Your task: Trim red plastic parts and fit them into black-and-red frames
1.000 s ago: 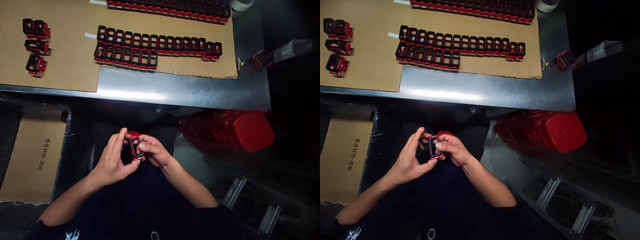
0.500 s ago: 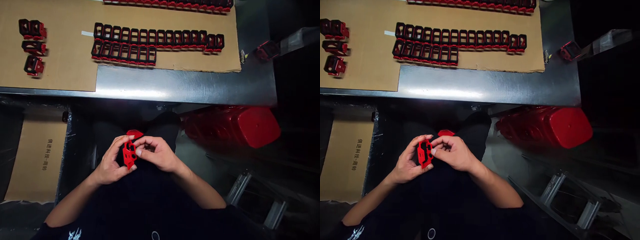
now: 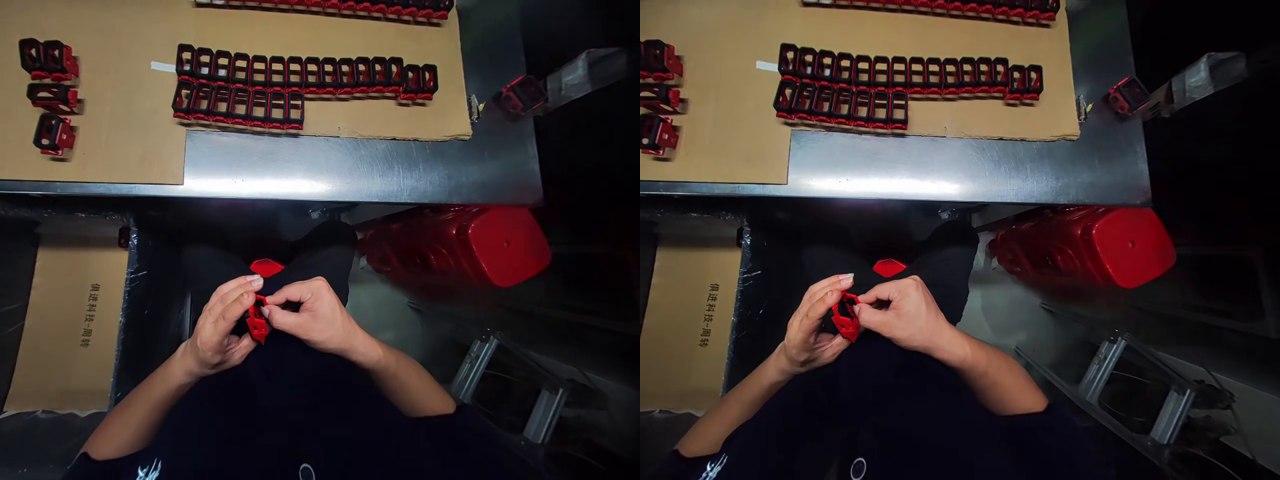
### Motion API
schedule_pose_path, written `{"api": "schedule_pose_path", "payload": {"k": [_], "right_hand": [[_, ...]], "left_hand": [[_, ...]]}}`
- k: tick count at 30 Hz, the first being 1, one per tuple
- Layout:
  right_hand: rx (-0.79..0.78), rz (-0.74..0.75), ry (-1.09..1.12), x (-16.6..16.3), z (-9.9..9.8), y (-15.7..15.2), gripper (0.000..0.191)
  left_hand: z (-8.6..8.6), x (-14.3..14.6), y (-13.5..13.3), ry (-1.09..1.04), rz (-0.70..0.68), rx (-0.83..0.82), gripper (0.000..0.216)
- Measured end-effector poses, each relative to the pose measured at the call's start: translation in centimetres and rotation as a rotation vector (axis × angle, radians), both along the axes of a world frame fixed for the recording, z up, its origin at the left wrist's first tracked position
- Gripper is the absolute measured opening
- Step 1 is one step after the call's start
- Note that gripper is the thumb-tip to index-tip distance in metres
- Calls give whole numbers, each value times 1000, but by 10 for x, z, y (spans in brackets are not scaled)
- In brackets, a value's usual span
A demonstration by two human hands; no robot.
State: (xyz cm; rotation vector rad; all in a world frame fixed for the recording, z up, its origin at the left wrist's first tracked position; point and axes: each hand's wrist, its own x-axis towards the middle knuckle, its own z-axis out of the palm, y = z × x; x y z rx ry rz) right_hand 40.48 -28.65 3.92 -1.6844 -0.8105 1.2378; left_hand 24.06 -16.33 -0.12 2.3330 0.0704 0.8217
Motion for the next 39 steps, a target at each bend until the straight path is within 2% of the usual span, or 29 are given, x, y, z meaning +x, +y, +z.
{"api": "schedule_pose_path", "payload": {"k": [4, 9, 14, 22, 29, 35, 39], "right_hand": [[6, -9, -49, -4, -2, 1, 13], [50, 71, 8, 2, 2, -1, 19], [40, 169, 56, 10, 8, -2, 21], [13, 59, -35, 1, 2, 3, 14], [13, 161, 78, 9, 8, 3, 18], [-27, 37, -27, 0, 7, 6, 14], [-28, 126, 36, 4, 9, 5, 18]], "left_hand": [[0, 0, 0, -21, -11, 25, 84], [1, -3, -2, -2, 29, -40, 85], [3, -3, -3, 11, 20, -37, 84], [0, -2, 0, -20, -27, 18, 86], [3, -3, -1, -6, -14, -13, 87], [0, -4, 0, -29, -7, 51, 90], [0, -5, 0, -32, -19, 7, 91]]}}
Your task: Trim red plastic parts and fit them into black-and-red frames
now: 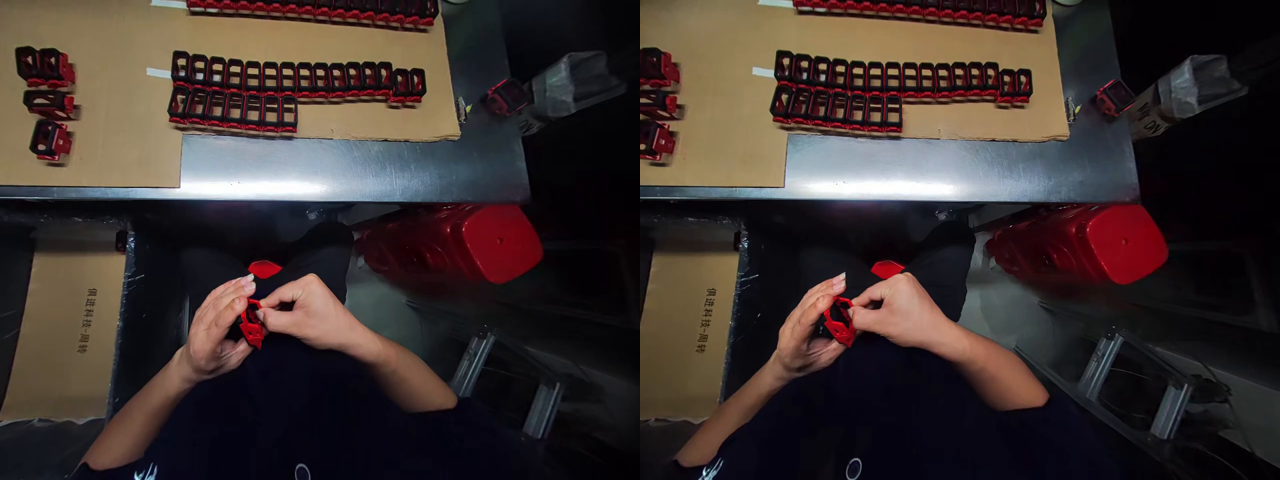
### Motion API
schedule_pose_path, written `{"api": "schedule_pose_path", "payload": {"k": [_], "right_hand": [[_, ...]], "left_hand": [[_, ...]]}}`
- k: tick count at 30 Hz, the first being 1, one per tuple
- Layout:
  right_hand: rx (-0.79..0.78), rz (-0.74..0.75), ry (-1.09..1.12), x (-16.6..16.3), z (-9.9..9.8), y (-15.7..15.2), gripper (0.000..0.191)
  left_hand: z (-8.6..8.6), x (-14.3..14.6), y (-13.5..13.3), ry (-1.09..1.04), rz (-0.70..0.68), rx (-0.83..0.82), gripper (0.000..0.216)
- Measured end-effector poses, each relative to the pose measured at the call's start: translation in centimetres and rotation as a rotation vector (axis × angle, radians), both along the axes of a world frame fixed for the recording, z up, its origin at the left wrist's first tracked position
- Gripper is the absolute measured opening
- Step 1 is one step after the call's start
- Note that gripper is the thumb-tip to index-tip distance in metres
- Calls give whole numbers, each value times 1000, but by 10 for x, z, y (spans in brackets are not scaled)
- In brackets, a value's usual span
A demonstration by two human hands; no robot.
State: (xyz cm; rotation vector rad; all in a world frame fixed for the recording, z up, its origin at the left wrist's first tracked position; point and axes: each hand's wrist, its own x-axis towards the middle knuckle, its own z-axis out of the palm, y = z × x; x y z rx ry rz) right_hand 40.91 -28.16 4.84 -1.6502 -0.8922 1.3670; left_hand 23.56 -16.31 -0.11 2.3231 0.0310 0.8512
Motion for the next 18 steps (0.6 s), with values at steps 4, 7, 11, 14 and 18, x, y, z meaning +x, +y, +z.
{"api": "schedule_pose_path", "payload": {"k": [4, 7, 11, 14, 18], "right_hand": [[-10, -30, -2, 0, 2, 2, 15], [-2, -53, -39, -1, 2, 4, 14], [33, 21, 111, 10, -6, 1, 20], [6, -121, 177, 18, -19, -5, 21], [-10, -250, 369, 14, -29, -9, 26]], "left_hand": [[0, 0, 0, -12, -11, 0, 96], [-1, -1, 0, -9, -6, -28, 95], [-4, -3, -3, 9, -6, -208, 97], [-7, -5, -6, 5, 18, -406, 97], [-8, -5, -9, 33, 22, -590, 90]]}}
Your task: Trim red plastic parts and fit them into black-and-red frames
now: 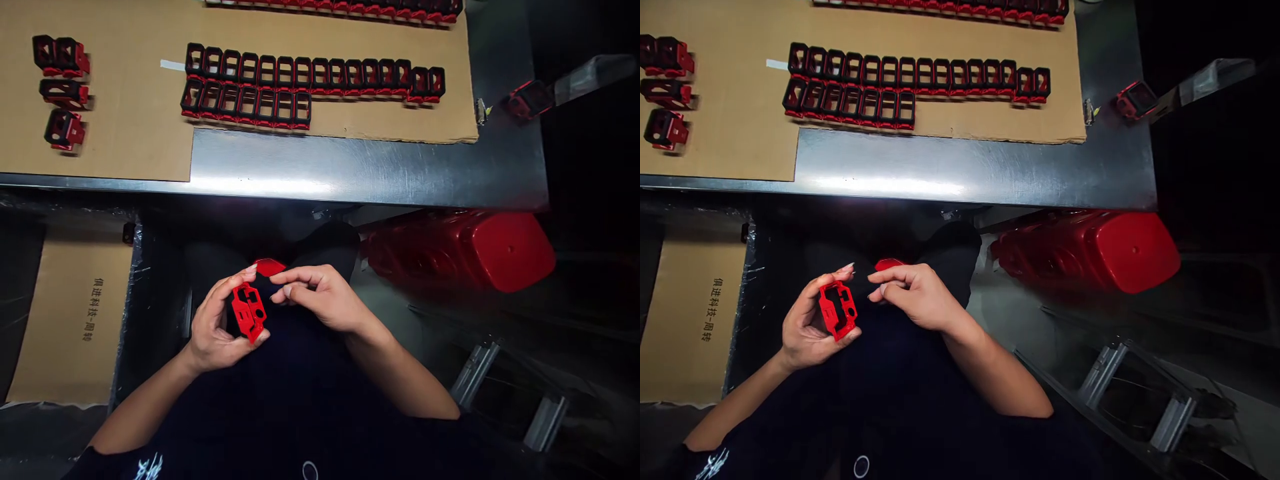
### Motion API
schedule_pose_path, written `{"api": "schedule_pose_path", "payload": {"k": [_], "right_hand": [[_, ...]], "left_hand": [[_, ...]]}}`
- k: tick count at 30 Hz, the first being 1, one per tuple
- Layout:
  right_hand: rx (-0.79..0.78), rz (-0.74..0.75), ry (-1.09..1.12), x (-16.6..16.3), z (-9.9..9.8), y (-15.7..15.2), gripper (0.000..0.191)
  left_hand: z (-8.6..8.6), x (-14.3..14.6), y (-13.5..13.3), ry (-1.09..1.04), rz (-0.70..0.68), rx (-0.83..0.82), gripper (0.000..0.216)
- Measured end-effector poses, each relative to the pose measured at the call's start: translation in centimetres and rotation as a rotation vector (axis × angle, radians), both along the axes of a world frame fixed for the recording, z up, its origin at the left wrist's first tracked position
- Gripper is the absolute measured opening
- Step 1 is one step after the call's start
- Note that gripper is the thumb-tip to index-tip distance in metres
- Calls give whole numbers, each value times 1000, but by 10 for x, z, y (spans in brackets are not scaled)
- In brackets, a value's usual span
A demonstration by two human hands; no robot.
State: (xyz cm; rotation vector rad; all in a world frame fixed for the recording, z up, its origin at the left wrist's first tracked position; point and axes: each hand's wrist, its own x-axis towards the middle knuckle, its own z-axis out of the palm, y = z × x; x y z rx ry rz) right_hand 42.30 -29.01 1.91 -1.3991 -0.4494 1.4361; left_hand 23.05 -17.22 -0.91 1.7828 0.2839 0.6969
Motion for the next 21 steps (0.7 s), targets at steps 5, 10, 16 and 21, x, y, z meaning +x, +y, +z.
{"api": "schedule_pose_path", "payload": {"k": [5, 10, 16, 21], "right_hand": [[28, 43, 59, -11, 7, 7, 28], [24, 71, -42, -13, 13, 17, 25], [10, 50, -186, -17, 15, 23, 12], [8, -3, -255, -17, 12, 25, 37]], "left_hand": [[1, 2, 0, 15, -26, 77, 94], [4, 3, 2, 36, -26, 229, 96], [3, 4, 3, 53, -32, 246, 95], [-5, 2, -3, 68, -46, -106, 89]]}}
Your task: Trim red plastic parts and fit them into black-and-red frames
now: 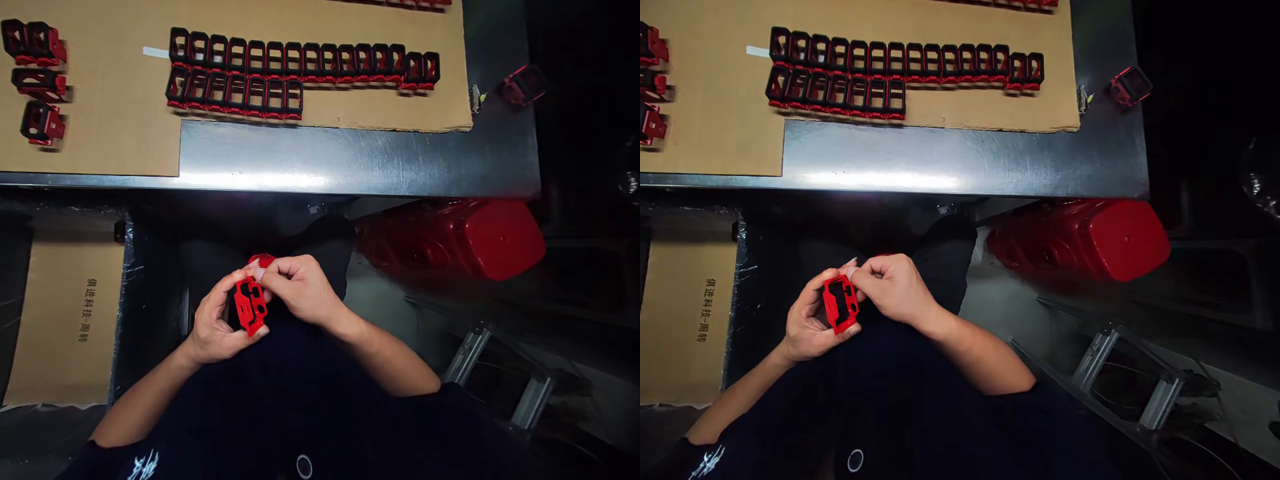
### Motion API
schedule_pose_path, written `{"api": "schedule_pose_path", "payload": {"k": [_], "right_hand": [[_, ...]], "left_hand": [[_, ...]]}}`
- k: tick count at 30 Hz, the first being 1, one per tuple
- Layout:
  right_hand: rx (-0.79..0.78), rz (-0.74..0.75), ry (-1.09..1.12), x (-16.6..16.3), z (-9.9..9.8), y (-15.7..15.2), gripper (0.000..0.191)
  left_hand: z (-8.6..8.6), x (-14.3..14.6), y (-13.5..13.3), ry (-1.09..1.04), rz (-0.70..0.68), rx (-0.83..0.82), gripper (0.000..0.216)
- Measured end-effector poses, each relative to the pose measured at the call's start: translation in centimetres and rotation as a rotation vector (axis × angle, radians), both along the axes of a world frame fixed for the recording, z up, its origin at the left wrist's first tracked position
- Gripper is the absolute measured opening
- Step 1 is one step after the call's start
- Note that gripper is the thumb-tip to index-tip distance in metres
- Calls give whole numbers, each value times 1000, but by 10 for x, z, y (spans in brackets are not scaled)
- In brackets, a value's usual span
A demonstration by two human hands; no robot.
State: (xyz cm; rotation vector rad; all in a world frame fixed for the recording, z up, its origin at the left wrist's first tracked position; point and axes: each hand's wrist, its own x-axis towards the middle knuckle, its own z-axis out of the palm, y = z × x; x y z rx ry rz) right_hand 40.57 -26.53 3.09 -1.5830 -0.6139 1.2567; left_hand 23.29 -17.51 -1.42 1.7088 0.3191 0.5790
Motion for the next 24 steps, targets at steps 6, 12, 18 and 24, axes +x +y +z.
{"api": "schedule_pose_path", "payload": {"k": [6, 12, 18, 24], "right_hand": [[10, -39, 133, 2, -14, -4, 30], [47, -35, 291, -4, -16, -5, 21], [-43, -15, 199, -3, -29, -8, 29], [-142, -90, 165, 0, -53, -17, 40]], "left_hand": [[-5, 1, 1, -85, -33, -182, 90], [-5, 4, 0, -121, -31, -278, 86], [-7, -13, 31, -152, 205, -352, 82], [-7, -90, 157, -265, 608, -502, 53]]}}
